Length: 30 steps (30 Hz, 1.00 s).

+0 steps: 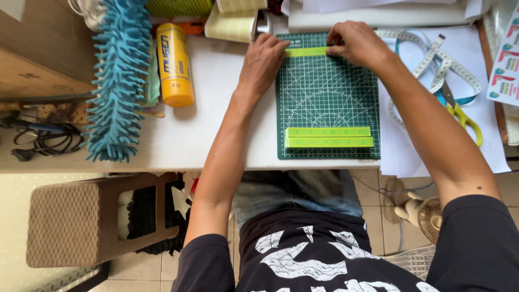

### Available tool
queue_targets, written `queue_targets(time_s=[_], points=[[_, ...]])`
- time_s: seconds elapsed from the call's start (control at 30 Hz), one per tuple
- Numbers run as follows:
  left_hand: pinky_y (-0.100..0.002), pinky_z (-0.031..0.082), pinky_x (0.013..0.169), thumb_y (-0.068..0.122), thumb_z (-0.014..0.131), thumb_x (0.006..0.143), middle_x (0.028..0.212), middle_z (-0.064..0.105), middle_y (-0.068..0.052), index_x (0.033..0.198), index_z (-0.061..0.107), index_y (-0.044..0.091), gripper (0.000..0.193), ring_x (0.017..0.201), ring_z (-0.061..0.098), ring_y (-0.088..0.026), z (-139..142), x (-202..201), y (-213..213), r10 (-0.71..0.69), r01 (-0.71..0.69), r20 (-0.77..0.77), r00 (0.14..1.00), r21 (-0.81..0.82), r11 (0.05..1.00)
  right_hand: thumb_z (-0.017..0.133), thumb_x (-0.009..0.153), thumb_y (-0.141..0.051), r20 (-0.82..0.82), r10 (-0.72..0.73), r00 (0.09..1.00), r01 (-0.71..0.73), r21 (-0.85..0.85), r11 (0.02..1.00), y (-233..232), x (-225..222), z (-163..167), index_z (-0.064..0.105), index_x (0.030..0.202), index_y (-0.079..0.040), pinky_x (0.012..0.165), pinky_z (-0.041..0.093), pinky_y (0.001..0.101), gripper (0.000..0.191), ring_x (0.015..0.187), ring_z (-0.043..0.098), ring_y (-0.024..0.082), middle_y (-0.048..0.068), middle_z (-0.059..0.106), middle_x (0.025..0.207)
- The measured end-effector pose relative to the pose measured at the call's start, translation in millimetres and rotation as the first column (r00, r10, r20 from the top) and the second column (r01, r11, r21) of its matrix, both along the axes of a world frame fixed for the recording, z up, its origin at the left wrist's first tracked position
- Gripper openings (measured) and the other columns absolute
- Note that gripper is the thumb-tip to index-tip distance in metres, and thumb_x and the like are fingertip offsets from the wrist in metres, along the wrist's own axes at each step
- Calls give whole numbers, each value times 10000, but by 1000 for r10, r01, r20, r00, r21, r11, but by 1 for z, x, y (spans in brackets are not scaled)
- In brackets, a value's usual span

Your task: The person folds long green hook-and-loop strips in half and stacks the folded pieces on the cutting mat, repeating with one strip at a time. They then pick up a printed paper sheet, cut a piece from it with scissors, and bend and flex a white strip in their hands.

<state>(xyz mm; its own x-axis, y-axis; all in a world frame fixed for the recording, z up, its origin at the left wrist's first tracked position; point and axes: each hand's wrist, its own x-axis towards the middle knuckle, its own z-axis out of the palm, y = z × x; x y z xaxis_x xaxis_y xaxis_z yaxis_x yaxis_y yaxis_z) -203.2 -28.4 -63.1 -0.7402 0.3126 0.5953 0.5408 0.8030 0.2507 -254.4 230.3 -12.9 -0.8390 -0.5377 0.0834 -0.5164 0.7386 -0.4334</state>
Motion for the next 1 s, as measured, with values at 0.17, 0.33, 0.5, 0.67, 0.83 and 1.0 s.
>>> queue_targets(time_s=[0.17,0.33,0.5,0.67,0.83,1.0], points=[[-403,450,872,199,693,930,1039,687,-25,1078,748,129,173,1035,593,-212,2,-10,13,58,-56,32,998,-60,997,790,929,-206,119,-48,992,25,191,981,-7,-11,6,762,1034,-46,812,546,465,194,890,708,337,169,751,967],[-400,445,871,199,688,980,998,663,-46,950,700,108,97,1027,583,-214,-1,-12,13,88,-86,31,996,-62,994,789,934,-193,-54,-43,998,51,163,985,-8,3,-3,765,1028,-40,804,559,458,181,880,715,321,159,755,971],[-364,499,728,195,631,1051,894,714,-35,1025,659,87,115,769,653,-168,11,0,15,-36,35,8,999,95,995,768,995,-194,-63,-83,995,77,-102,992,11,39,6,728,1061,-15,798,563,401,195,878,719,254,123,753,994],[-280,565,645,252,617,1056,846,749,-31,1133,666,71,202,728,701,-102,32,43,21,-419,160,289,861,628,762,745,983,-192,248,-38,968,126,-350,928,54,90,39,697,1138,-5,792,551,278,248,885,686,133,73,730,972],[-250,558,677,283,531,1096,879,689,-31,1199,727,64,311,741,613,-101,46,85,28,-714,-146,503,487,853,501,700,984,-158,443,-41,896,232,-386,893,85,131,58,730,1204,-21,807,531,257,261,900,670,106,51,744,1010],[-227,555,763,175,707,989,1020,744,-24,1203,732,49,250,858,640,-83,52,133,29,-622,-27,535,571,770,638,693,968,-190,493,-16,870,200,-322,925,101,157,43,756,1156,-23,799,541,279,260,876,674,114,61,759,975]])
